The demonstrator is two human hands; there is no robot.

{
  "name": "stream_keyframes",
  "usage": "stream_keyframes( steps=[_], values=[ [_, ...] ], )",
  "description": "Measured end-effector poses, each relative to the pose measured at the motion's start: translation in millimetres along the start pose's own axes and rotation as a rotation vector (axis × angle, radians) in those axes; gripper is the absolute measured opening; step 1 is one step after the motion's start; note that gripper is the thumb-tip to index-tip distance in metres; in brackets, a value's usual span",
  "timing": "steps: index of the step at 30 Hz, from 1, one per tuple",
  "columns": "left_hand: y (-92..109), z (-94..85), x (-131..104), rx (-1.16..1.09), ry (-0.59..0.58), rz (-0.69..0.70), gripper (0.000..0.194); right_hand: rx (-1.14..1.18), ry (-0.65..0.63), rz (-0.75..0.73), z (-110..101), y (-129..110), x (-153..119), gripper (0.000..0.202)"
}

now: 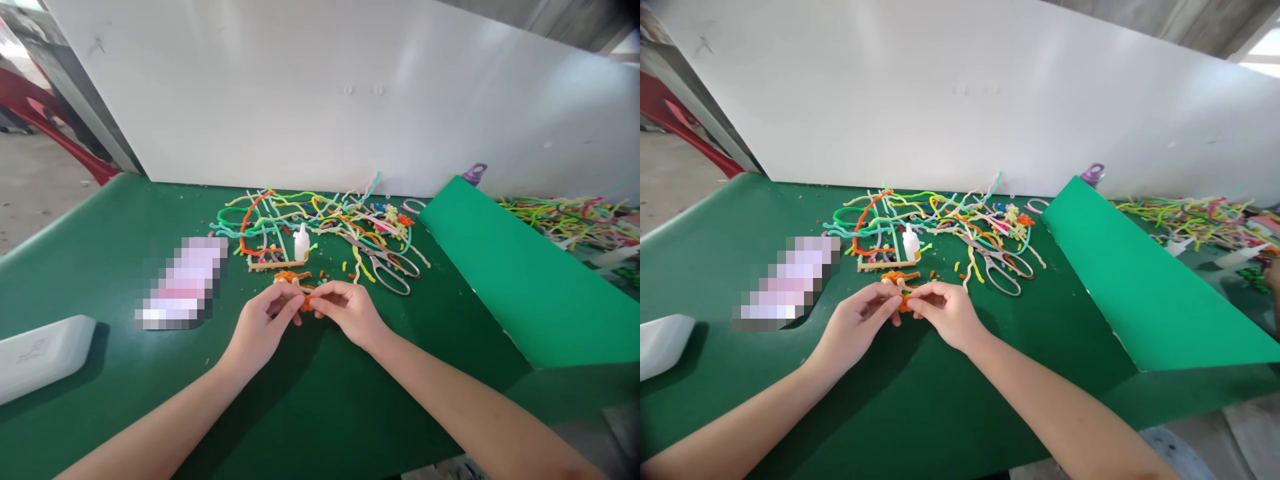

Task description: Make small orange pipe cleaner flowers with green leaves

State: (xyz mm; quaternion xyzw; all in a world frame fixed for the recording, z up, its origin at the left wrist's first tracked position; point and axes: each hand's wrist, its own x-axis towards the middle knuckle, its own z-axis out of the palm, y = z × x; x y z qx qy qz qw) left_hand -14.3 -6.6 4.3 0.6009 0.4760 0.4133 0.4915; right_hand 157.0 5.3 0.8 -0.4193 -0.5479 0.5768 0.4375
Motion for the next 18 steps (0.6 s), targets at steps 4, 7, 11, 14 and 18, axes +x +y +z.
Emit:
stream_keyframes(
  steps=[4,7,11,14,18],
  values=[
    [0.4,0.1,1.2,0.0,-0.014,-0.004,0.012,0.042,-0.014,0.008,0.1,2.2,1.2,0.014],
    [0.3,-0.3,1.8,-0.013,-0.035,-0.004,0.013,0.079,-0.019,0.025,0.7,3.3,1.6,0.012],
    [1.1,0.1,0.8,-0.055,-0.027,-0.01,0.013,0.098,0.018,0.058,2.0,1.1,0.4,0.018],
    [1.4,0.4,0.4,-0.087,-0.002,-0.012,0.012,0.097,0.029,0.065,2.5,-0.9,-0.6,0.025],
    [-0.4,0.5,1.2,-0.103,-0.023,-0.017,0.012,0.072,0.049,0.048,1.9,0.1,-0.1,0.02]
  ],
)
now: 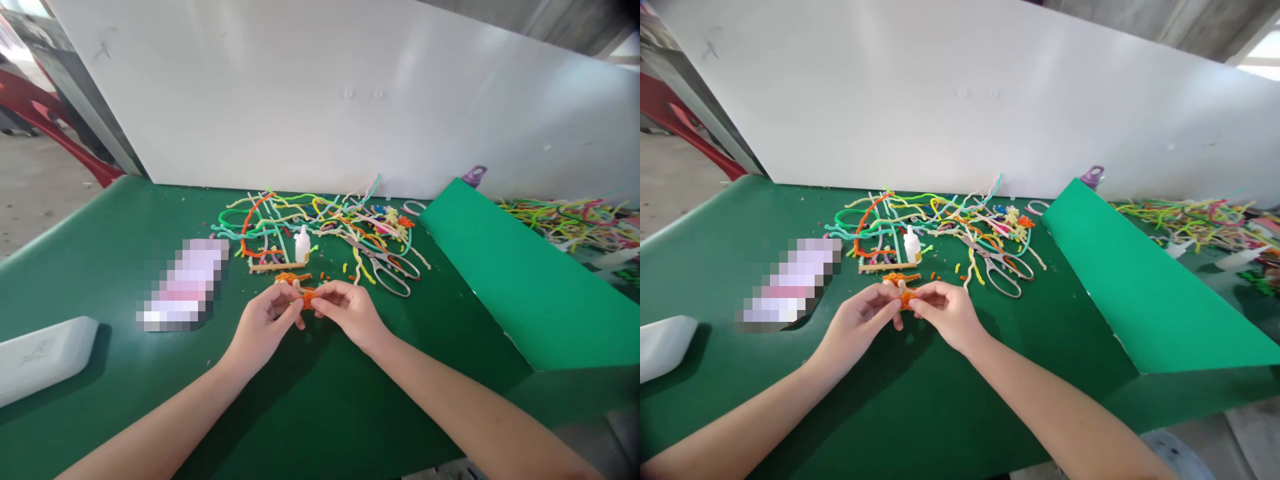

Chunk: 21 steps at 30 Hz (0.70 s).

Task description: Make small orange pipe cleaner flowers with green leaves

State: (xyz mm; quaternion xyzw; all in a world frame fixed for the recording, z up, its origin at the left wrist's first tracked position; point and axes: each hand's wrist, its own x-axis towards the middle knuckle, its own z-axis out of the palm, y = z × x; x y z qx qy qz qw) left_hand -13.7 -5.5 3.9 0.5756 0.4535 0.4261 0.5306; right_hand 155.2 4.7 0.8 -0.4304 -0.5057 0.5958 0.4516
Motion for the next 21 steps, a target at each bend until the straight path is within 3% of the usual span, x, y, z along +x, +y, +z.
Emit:
stream_keyframes(
  steps=[6,21],
  values=[
    [-2.1,0.0,0.8,-0.005,0.024,0.028,0.013,-0.049,-0.017,-0.006,-0.2,0.0,-0.4,0.019],
    [-0.8,-0.3,-0.7,0.054,-0.066,-0.019,0.011,-0.043,-0.102,-0.003,-0.1,-0.5,-1.0,0.021]
  ],
)
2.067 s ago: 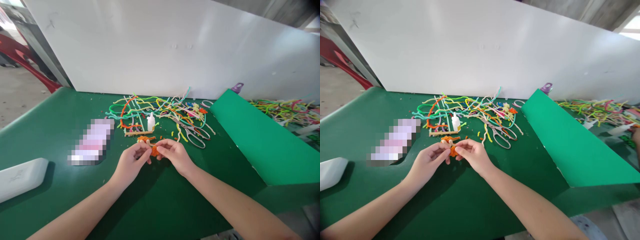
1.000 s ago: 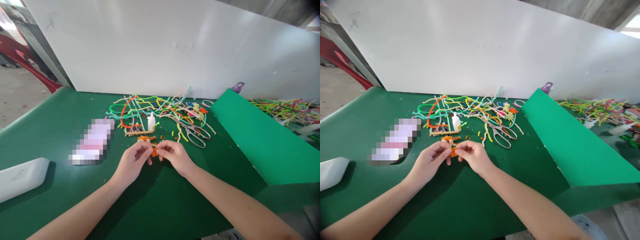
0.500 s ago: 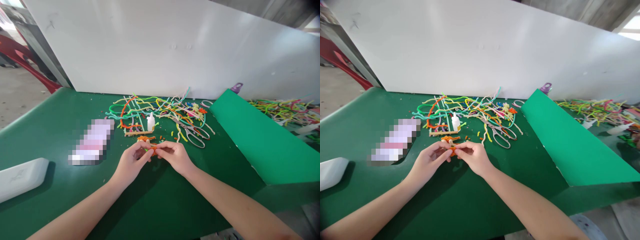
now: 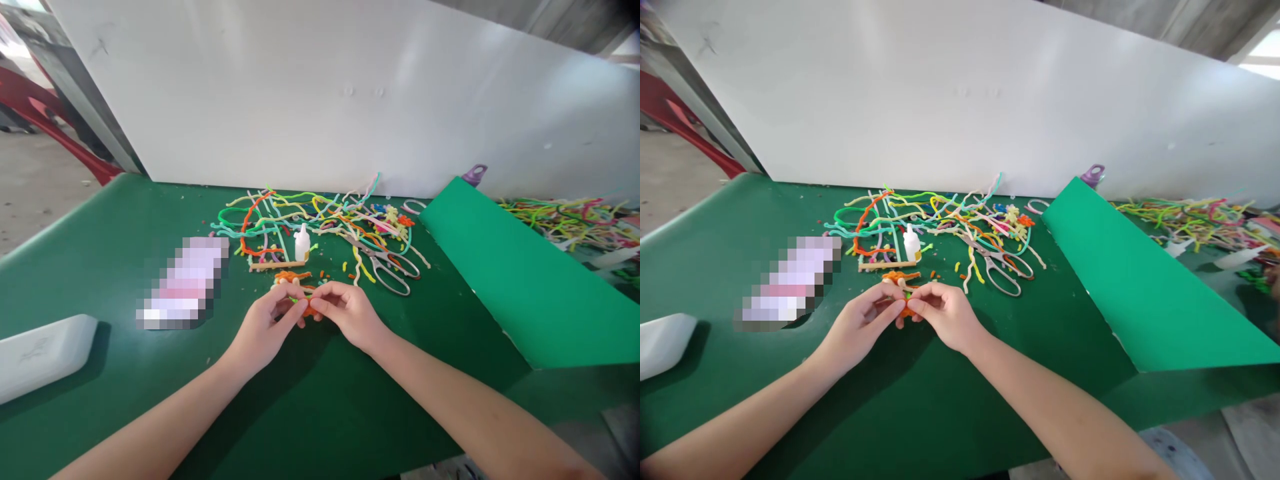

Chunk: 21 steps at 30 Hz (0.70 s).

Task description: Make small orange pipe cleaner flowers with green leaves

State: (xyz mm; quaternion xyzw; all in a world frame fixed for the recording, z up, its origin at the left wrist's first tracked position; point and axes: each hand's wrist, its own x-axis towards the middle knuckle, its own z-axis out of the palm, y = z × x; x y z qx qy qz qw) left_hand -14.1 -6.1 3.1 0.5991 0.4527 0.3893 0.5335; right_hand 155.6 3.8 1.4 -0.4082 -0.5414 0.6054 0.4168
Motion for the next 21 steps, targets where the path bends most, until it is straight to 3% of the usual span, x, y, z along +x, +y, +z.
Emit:
stream_keyframes(
  steps=[6,12,21],
  values=[
    [-0.8,-0.5,-0.4,-0.03,-0.015,0.004,0.01,0.084,-0.002,0.077,2.3,-1.7,0.3,0.021],
    [-0.7,0.4,0.7,-0.093,0.06,0.059,0.009,0.098,0.001,0.065,0.2,-1.2,0.2,0.025],
    [-2.6,-0.3,-0.3,-0.043,0.005,0.024,0.007,0.03,0.065,0.023,1.3,-2.0,-0.4,0.018]
  ],
)
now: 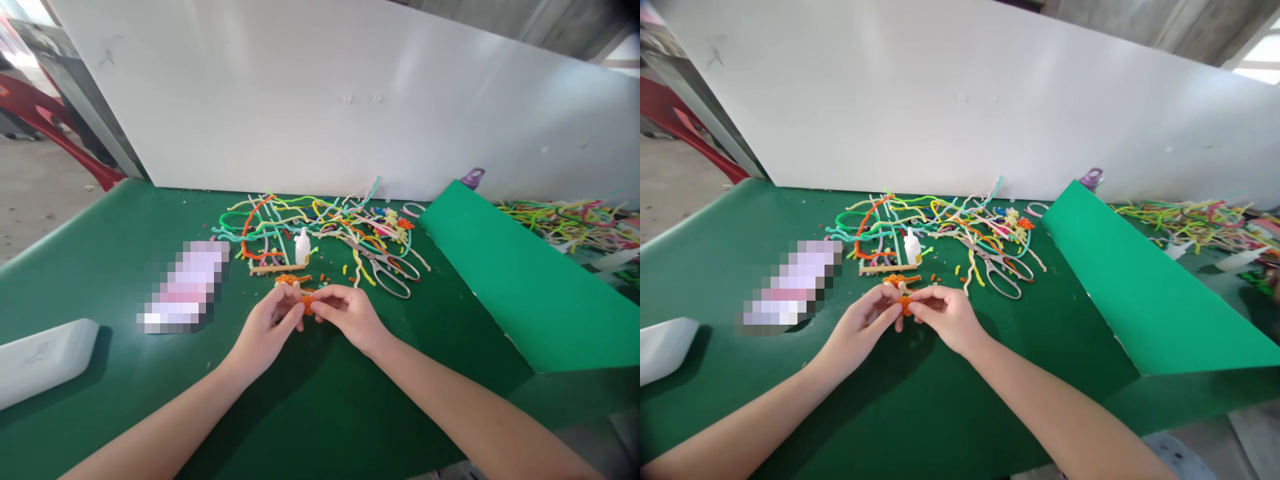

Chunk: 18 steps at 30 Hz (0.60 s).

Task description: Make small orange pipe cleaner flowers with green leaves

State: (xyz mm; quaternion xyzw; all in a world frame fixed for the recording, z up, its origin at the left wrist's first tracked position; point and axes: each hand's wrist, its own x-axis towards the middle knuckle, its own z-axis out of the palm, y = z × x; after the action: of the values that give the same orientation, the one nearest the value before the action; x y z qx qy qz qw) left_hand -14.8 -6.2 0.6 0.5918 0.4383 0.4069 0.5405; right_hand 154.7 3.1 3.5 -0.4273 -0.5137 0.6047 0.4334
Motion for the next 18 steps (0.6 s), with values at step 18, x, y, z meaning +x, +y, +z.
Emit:
stream_keyframes(
  steps=[18],
  values=[
    [1.2,0.9,0.3,0.092,-0.002,-0.002,0.009,-0.008,-0.059,-0.028,-2.8,0.5,0.1,0.015]
  ],
)
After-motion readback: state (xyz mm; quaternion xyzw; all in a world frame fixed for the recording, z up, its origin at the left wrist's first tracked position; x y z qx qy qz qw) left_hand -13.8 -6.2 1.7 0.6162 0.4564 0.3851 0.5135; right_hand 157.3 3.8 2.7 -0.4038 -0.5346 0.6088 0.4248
